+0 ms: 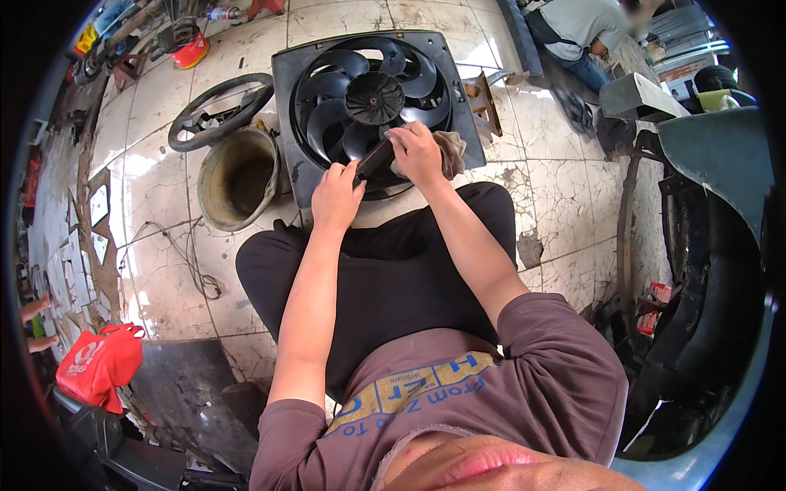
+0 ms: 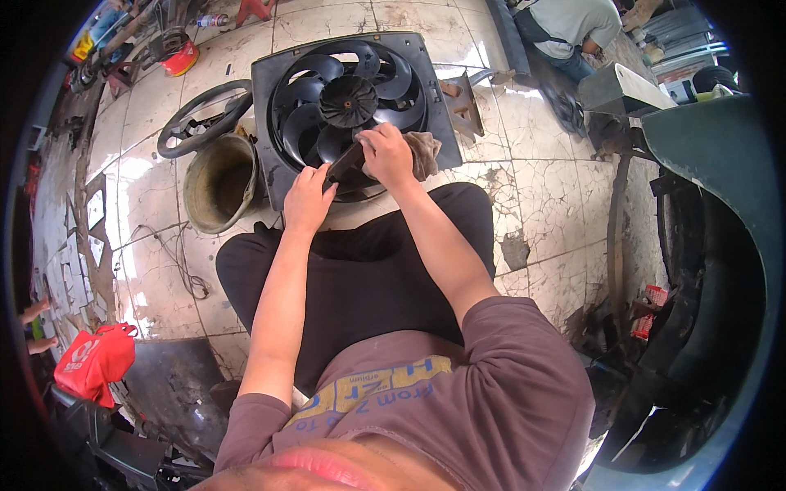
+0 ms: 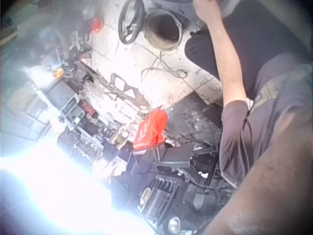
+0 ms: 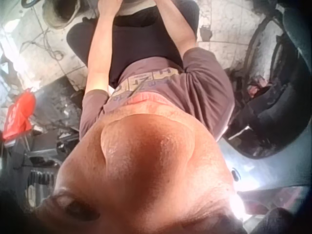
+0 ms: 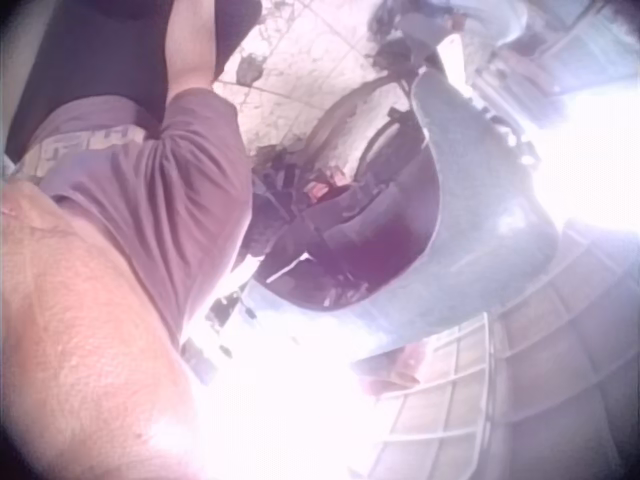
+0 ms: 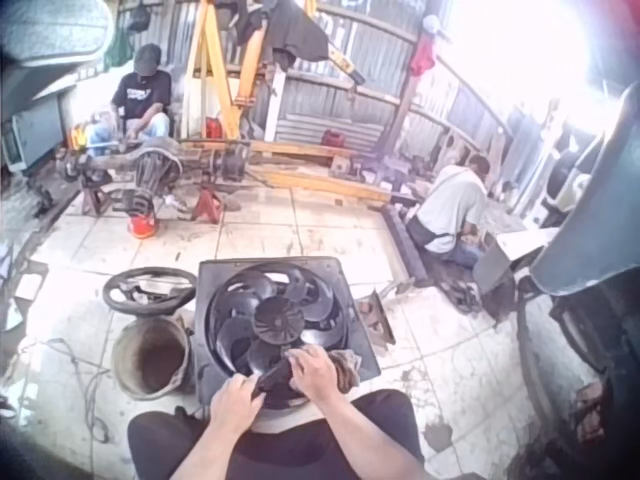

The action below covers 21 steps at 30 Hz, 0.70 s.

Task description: The person sits on the floor and scrubs the blades of a black car cooling fan with a metal scraper and a cloth. They repeatedly dip the cloth into a bucket of liquid and wipe the fan blades and housing.

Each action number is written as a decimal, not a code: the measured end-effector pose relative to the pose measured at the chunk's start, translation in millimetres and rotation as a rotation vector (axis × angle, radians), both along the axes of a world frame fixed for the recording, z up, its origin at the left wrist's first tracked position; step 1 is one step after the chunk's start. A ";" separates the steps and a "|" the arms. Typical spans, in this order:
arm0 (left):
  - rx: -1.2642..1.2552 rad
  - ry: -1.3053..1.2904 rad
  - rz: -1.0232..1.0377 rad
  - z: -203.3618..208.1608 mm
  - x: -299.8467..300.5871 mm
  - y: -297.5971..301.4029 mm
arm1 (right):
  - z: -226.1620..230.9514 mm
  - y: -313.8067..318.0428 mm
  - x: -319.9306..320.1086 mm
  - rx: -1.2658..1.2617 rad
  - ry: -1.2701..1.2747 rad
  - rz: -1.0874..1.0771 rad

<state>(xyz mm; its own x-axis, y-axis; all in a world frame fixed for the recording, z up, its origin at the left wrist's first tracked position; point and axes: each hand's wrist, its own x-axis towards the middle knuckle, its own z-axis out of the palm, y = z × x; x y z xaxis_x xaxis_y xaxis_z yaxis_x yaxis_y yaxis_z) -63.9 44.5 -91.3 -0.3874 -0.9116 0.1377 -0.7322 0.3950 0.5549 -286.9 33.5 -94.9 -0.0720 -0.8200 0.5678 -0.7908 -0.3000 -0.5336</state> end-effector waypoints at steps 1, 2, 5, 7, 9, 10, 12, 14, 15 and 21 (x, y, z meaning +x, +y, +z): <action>0.001 -0.005 0.003 0.0 0.1 -0.6 | 1.9 1.8 4.8 -0.005 -0.007 0.068; -0.010 -0.016 0.000 0.1 1.3 -0.2 | 3.6 4.9 10.4 -0.010 -0.013 0.135; -0.033 -0.027 0.002 -0.3 4.4 0.6 | 8.6 17.2 27.0 -0.024 0.041 0.263; -0.031 -0.005 0.013 -1.4 1.4 0.2 | 10.6 10.1 20.0 -0.021 0.028 0.145; -0.047 0.014 0.007 -0.5 1.3 0.7 | 5.2 -1.6 3.4 -0.024 0.011 -0.046; -0.056 0.026 0.012 0.0 1.7 0.1 | 3.8 -4.5 1.4 -0.031 0.024 -0.095; -0.031 0.028 0.014 1.2 1.8 0.7 | -2.2 2.7 4.9 -0.026 0.043 0.057; -0.021 0.039 0.036 -3.7 2.3 -0.2 | 2.3 18.5 24.6 -0.002 0.043 0.235; -0.021 0.050 0.037 -5.0 3.0 -0.2 | 4.4 22.8 34.2 -0.024 0.074 0.259; -0.044 0.068 0.043 0.2 6.4 -0.1 | 1.6 -6.9 -6.8 0.036 -0.060 -0.069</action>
<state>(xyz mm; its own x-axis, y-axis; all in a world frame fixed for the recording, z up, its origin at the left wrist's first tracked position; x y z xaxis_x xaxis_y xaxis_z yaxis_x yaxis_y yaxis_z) -57.5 44.4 -91.1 -0.3367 -0.9195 0.2029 -0.7100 0.3894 0.5867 -293.8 26.6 -93.2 -0.1621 -0.8318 0.5309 -0.7751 -0.2257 -0.5902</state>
